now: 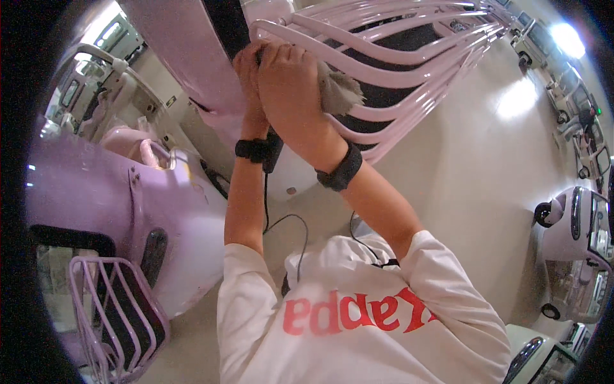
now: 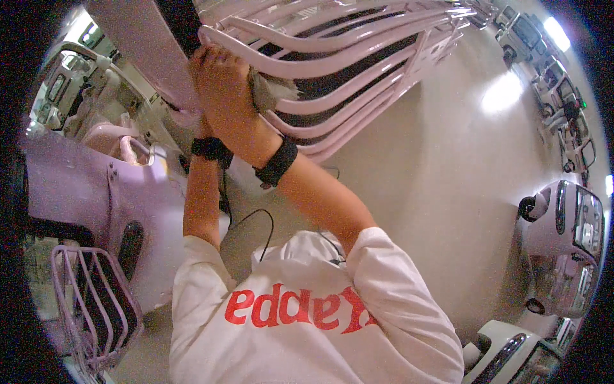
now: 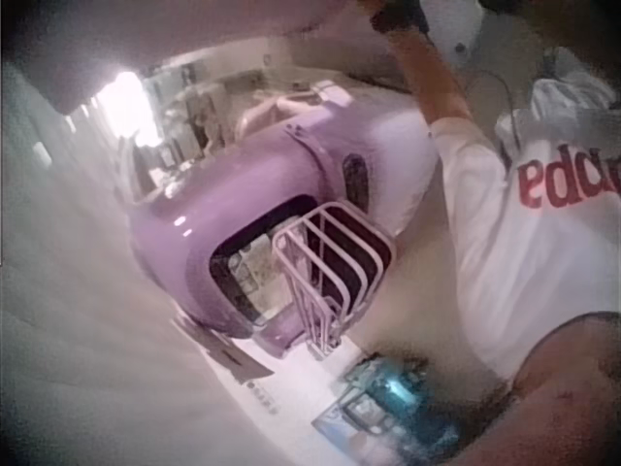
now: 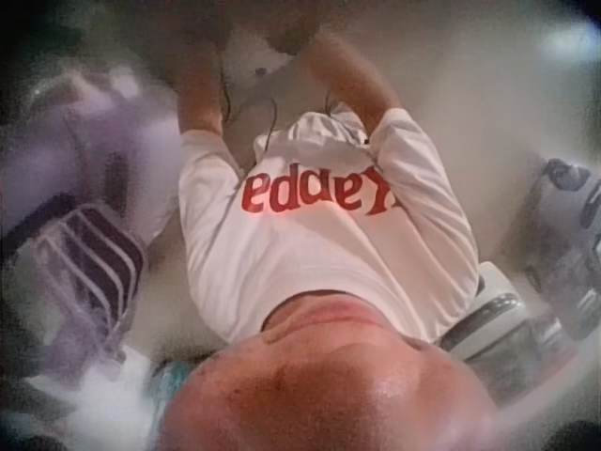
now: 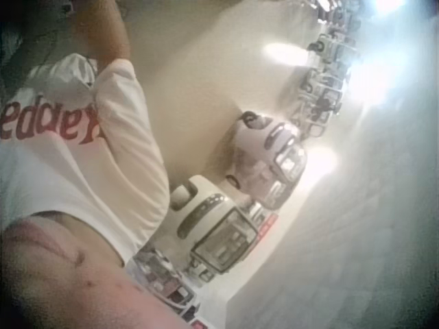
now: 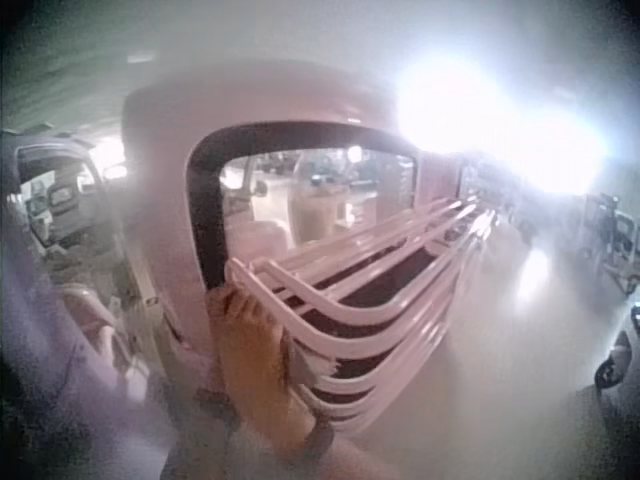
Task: The person cleans electric carts by wiping down their exterior frames, rear racks, and windshields with a cloth.
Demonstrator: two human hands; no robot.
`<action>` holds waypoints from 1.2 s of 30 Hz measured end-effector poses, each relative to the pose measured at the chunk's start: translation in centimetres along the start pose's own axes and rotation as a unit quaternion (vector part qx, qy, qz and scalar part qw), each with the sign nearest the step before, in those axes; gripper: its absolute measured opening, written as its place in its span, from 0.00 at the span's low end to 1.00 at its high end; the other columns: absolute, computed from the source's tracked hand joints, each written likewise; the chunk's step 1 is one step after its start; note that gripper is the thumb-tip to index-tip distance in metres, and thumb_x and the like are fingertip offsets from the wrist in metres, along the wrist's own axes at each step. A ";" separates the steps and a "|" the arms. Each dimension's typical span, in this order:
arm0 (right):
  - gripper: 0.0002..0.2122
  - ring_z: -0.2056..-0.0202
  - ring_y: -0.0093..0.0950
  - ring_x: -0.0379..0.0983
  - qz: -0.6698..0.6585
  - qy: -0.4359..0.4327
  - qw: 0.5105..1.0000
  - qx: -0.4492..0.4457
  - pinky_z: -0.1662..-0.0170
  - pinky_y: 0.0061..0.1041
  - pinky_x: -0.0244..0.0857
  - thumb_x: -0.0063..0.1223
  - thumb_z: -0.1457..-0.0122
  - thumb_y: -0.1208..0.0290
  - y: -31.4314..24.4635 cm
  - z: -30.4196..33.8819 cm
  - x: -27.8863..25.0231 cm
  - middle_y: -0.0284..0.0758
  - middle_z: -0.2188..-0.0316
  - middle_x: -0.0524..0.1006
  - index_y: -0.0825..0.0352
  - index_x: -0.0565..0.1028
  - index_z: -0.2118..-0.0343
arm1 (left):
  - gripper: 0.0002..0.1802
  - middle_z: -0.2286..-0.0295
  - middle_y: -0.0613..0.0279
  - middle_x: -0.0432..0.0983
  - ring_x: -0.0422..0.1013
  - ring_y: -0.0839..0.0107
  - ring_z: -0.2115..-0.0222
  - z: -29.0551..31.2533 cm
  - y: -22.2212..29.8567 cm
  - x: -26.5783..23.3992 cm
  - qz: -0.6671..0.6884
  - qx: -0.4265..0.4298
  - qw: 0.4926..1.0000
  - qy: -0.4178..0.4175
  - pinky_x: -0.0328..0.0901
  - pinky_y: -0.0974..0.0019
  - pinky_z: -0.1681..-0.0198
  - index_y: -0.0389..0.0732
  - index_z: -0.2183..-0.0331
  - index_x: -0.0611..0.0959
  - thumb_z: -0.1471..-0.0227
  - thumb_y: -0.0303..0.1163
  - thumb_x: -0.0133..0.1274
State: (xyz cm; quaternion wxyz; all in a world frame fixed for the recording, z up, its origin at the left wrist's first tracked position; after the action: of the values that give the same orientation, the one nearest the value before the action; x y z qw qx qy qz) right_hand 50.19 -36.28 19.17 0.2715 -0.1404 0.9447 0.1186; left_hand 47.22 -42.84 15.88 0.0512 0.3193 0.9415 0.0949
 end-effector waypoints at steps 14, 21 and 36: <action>0.18 0.60 0.38 0.65 -0.349 -0.059 0.928 -0.115 0.57 0.34 0.58 0.49 0.58 0.67 13.0 7.0 -5.0 0.41 0.64 0.70 0.69 0.68 0.62 | 0.18 0.65 0.48 0.64 0.60 0.52 0.63 1.8 14.3 0.1 0.026 -0.050 0.981 -0.186 0.53 0.51 0.57 0.33 0.61 0.67 0.56 0.32 0.42; 0.12 0.58 0.36 0.63 -0.499 0.057 0.860 0.089 0.54 0.32 0.55 0.45 0.50 0.70 22.1 7.2 1.1 0.41 0.64 0.70 0.73 0.70 0.66 | 0.26 0.66 0.47 0.65 0.63 0.53 0.64 0.5 20.2 5.4 -0.151 0.020 0.963 -0.223 0.57 0.53 0.60 0.35 0.57 0.66 0.54 0.44 0.43; 0.21 0.53 0.38 0.59 -0.364 0.149 0.917 0.070 0.48 0.33 0.48 0.35 0.44 0.55 19.9 8.0 1.2 0.38 0.64 0.70 0.71 0.68 0.63 | 0.16 0.73 0.61 0.71 0.68 0.66 0.69 0.7 17.0 5.7 -0.150 0.080 0.948 -0.269 0.63 0.63 0.68 0.41 0.69 0.74 0.60 0.41 0.49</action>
State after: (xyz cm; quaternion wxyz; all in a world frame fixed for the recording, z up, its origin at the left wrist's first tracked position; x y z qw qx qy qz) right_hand 46.50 -15.56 14.81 0.1610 -0.4715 0.8637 -0.0768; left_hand 52.88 -25.97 18.56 0.2900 0.1914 0.9344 -0.0791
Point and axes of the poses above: each hand's wrist, its own z-axis away from the middle knuckle, its own x-axis out of the palm, y = z × x, the point moved 6 cm from there along -z, towards the middle knuckle
